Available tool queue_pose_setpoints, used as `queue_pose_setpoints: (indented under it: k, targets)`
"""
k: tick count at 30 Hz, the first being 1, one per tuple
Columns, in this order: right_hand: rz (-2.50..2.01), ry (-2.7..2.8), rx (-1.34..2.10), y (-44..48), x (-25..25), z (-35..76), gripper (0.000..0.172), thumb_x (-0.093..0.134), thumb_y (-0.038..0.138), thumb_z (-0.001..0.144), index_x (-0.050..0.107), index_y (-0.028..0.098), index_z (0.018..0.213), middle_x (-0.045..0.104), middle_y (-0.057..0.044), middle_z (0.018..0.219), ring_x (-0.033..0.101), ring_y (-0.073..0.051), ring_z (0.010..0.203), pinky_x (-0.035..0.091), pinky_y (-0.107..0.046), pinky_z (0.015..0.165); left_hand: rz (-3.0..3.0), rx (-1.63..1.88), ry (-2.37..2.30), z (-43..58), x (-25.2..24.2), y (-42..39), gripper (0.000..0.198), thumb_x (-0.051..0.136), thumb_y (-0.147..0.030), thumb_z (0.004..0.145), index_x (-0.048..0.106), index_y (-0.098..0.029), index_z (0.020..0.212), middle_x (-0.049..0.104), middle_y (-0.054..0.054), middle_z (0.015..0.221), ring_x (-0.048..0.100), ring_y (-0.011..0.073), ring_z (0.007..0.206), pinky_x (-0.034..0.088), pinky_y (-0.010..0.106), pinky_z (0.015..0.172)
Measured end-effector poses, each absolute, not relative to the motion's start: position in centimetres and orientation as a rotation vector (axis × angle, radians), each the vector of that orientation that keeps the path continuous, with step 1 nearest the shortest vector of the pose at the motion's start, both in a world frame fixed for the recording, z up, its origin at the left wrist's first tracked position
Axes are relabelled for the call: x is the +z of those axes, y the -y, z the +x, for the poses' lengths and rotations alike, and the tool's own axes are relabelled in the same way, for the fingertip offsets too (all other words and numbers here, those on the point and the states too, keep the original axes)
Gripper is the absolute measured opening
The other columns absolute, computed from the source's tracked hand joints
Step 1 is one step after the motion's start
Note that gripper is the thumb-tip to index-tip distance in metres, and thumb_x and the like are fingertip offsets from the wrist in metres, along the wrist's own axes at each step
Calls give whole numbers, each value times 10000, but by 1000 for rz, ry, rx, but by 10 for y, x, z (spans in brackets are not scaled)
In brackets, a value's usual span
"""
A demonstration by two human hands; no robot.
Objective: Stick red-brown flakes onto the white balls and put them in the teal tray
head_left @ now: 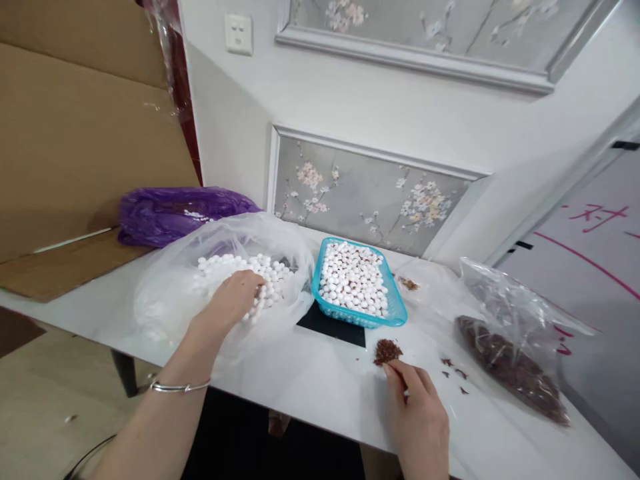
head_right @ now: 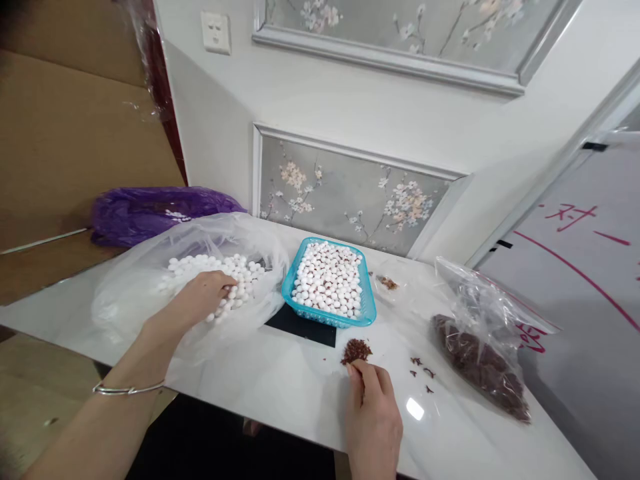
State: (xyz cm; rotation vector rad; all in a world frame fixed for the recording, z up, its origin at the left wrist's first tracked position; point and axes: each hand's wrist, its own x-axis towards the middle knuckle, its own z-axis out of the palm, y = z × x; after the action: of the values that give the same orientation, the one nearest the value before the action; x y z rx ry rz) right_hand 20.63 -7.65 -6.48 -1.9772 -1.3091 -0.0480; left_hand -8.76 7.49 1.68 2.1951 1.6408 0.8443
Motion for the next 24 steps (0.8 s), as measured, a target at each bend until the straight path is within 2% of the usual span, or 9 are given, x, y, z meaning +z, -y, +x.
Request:
queue_pose_setpoints:
  k: [3, 5, 9, 11, 12, 14, 18, 24]
  targets:
    - [-1900, 1262, 18, 77, -62, 206, 361, 441, 509, 857, 671, 232, 842, 675, -56, 934, 612, -177, 626, 465, -299, 615, 2183, 890, -1668, -85, 17, -72, 219, 513, -99, 696, 707, -197, 721, 708, 88, 792, 636, 288, 820, 449, 378, 770]
    - [-1819, 1184, 117, 78, -61, 204, 331, 514, 503, 822, 678, 216, 839, 680, -58, 888, 602, -168, 605, 471, -296, 640, 2160, 963, -1685, -85, 23, -68, 216, 512, -118, 718, 709, -192, 765, 703, 99, 834, 631, 303, 838, 443, 403, 787]
    - [-1610, 957, 466, 78, -55, 190, 292, 643, 475, 760, 658, 194, 840, 591, 14, 610, 549, -145, 549, 453, -261, 578, 2039, 1185, -1637, -77, 40, -51, 225, 507, -230, 817, 689, -205, 947, 684, 106, 1025, 611, 294, 938, 434, 405, 851]
    - [-1486, 925, 650, 77, -51, 181, 248, 670, 434, 762, 638, 189, 772, 531, 43, 527, 498, -117, 512, 427, -241, 550, 1953, 1242, -1554, -64, 44, -35, 246, 531, -322, 845, 665, -218, 1022, 702, 84, 996, 635, 260, 882, 475, 371, 793]
    - [-1418, 903, 751, 77, -48, 177, 233, 676, 414, 768, 636, 184, 759, 520, 48, 509, 485, -107, 502, 421, -234, 540, 1898, 1231, -1482, -55, 44, -25, 269, 552, -364, 842, 660, -218, 1041, 720, 67, 917, 652, 240, 819, 499, 351, 740]
    - [-1252, 814, 951, 74, -43, 171, 218, 677, 394, 782, 652, 177, 791, 541, 40, 535, 484, -94, 498, 413, -223, 516, 1760, 1132, -1256, -35, 37, -5, 288, 578, -398, 838, 678, -214, 1036, 736, 33, 806, 674, 200, 771, 529, 307, 721]
    - [-963, 693, 1189, 72, -37, 166, 191, 662, 363, 818, 692, 180, 865, 635, -18, 759, 538, -83, 583, 457, -227, 570, 1008, 793, -721, 0, 11, 23, 254, 695, -311, 784, 731, -159, 985, 741, 54, 865, 657, 147, 825, 513, 256, 843]
    - [-975, 784, 1161, 78, -42, 168, 106, 658, 272, 836, 695, 196, 899, 630, -7, 727, 567, -105, 659, 479, -258, 664, 600, 748, -642, 16, -17, 21, 174, 753, -190, 743, 748, -128, 906, 734, 62, 897, 656, 94, 763, 531, 168, 775]
